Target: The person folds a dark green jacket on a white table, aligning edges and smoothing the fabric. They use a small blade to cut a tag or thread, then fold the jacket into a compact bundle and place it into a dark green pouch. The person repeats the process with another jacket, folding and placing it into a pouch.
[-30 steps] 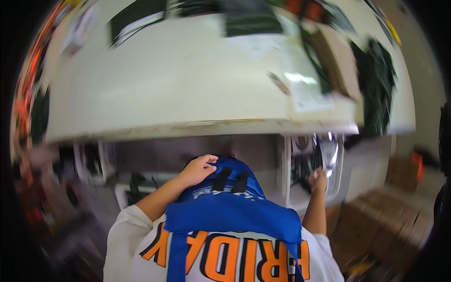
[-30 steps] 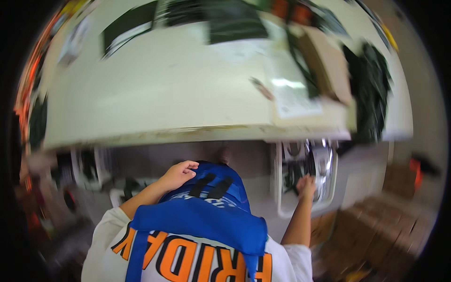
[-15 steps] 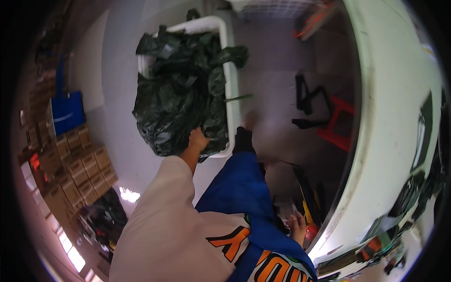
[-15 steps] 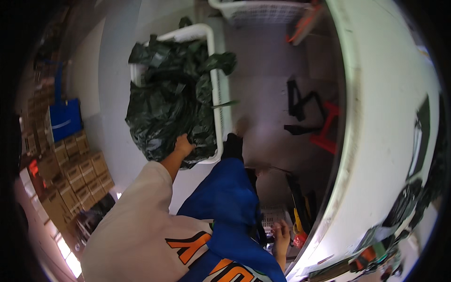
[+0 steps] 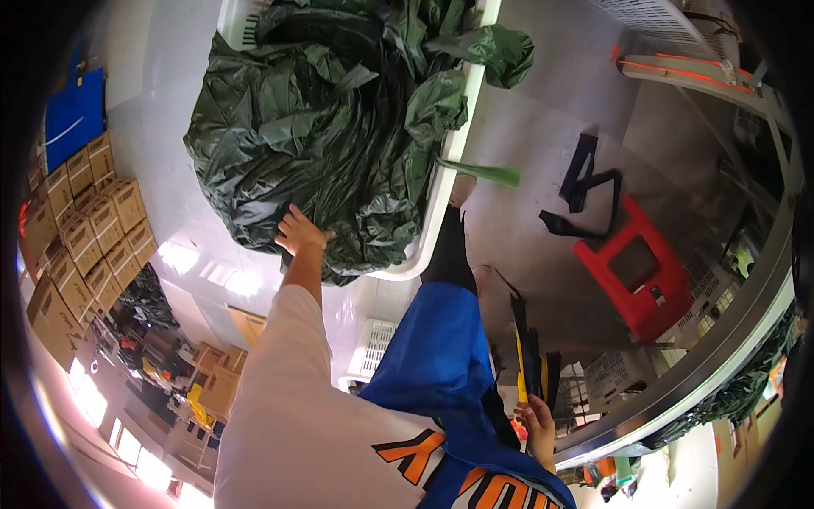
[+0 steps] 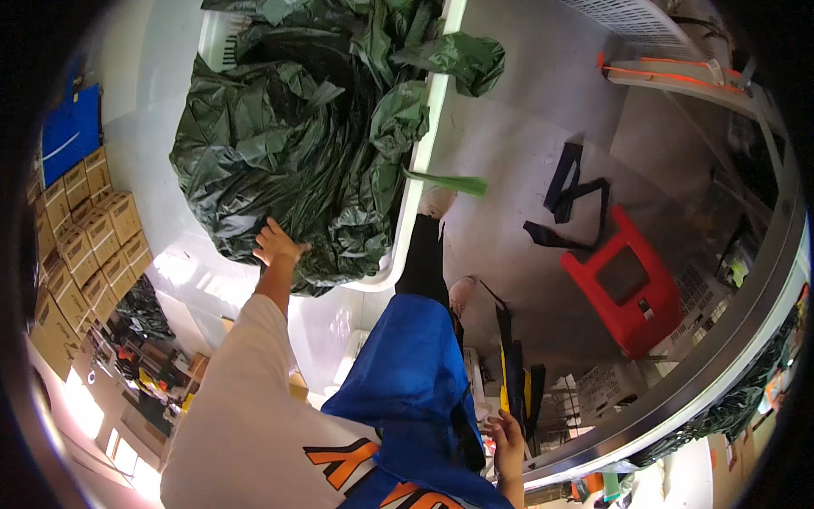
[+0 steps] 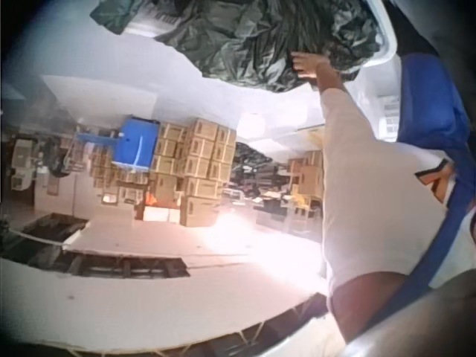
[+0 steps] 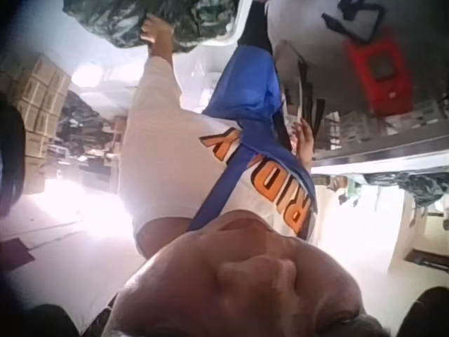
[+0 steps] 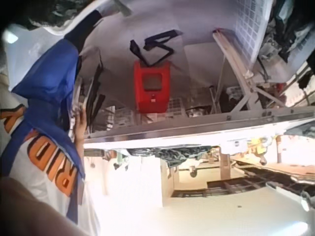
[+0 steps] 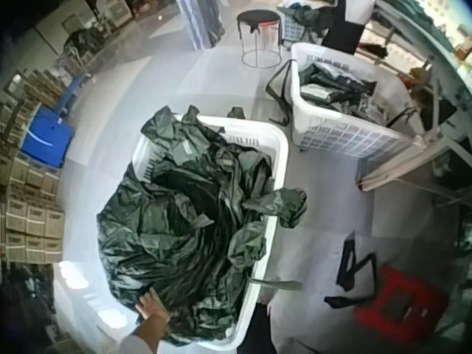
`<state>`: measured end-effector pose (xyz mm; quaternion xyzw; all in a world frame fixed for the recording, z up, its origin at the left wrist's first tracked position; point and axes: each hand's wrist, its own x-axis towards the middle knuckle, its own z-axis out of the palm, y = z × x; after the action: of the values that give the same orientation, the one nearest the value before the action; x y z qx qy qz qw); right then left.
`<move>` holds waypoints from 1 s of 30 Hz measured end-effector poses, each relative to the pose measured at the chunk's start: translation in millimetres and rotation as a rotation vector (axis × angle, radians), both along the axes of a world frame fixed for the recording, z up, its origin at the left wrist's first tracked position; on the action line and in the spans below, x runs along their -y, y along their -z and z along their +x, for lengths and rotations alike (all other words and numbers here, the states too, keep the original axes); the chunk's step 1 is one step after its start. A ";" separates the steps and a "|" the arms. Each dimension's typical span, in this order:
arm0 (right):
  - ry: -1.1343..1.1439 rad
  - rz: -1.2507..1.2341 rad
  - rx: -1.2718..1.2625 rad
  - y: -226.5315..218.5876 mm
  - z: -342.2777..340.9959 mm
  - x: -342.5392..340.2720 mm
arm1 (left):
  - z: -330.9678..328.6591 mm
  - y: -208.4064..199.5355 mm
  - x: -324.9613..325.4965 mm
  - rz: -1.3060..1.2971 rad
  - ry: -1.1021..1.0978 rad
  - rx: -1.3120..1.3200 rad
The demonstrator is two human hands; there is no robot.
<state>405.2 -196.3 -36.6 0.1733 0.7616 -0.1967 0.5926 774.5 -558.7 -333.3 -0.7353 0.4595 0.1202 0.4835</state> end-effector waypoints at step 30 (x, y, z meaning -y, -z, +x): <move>-0.992 -1.761 -0.261 -185.5 24.3 311.0 | -116.9 -572.7 21.2 -0.044 -0.369 -2.314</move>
<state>429.5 -507.3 148.9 -0.6825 0.3910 -0.4369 0.4365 657.7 -579.9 239.4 -0.2514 0.5139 0.7777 -0.2604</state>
